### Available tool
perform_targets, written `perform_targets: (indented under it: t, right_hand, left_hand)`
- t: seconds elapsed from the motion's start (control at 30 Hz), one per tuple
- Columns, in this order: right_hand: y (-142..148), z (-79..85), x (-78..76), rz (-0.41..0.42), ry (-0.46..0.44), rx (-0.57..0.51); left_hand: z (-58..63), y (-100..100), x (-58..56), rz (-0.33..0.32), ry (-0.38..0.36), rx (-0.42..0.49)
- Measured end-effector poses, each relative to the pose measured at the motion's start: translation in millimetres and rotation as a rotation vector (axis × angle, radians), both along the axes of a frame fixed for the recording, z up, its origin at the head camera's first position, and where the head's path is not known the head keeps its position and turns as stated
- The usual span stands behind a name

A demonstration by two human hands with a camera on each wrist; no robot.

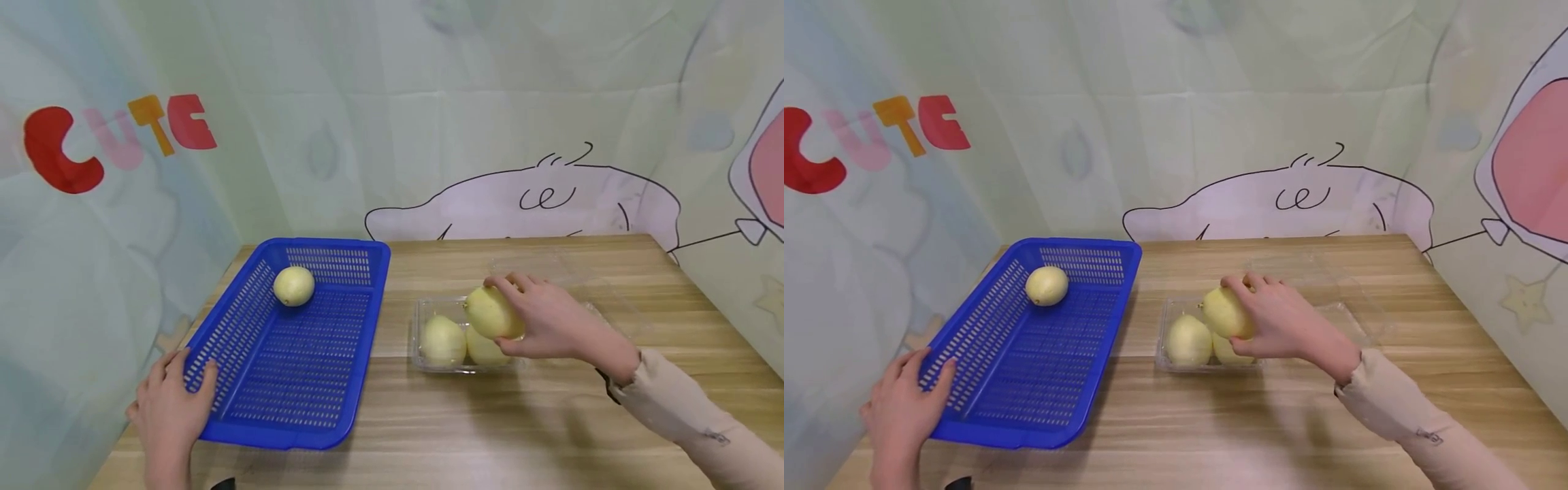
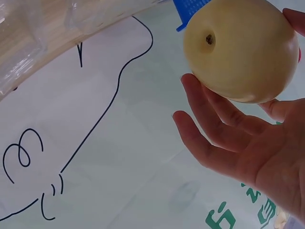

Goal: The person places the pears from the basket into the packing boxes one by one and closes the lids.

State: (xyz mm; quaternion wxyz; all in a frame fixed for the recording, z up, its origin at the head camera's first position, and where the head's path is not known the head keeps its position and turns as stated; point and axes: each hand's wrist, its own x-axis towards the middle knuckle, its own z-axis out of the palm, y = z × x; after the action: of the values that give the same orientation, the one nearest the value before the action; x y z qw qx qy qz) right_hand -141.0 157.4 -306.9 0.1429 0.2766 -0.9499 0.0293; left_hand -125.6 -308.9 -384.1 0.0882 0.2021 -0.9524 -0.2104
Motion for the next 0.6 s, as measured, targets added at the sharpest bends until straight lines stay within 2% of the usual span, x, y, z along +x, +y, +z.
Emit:
perform_targets:
  t: [0.4, 0.6]
  right_hand:
    - [23, 0.3, 4.2, -0.062, -0.006, 0.012]
    - [40, -5.7, 1.7, -0.109, 0.046, 0.051]
  left_hand:
    - [0.4, 1, 0.0, -0.001, 0.019, 0.001]
    - [0.8, 2, -0.1, 0.003, 0.023, 0.001]
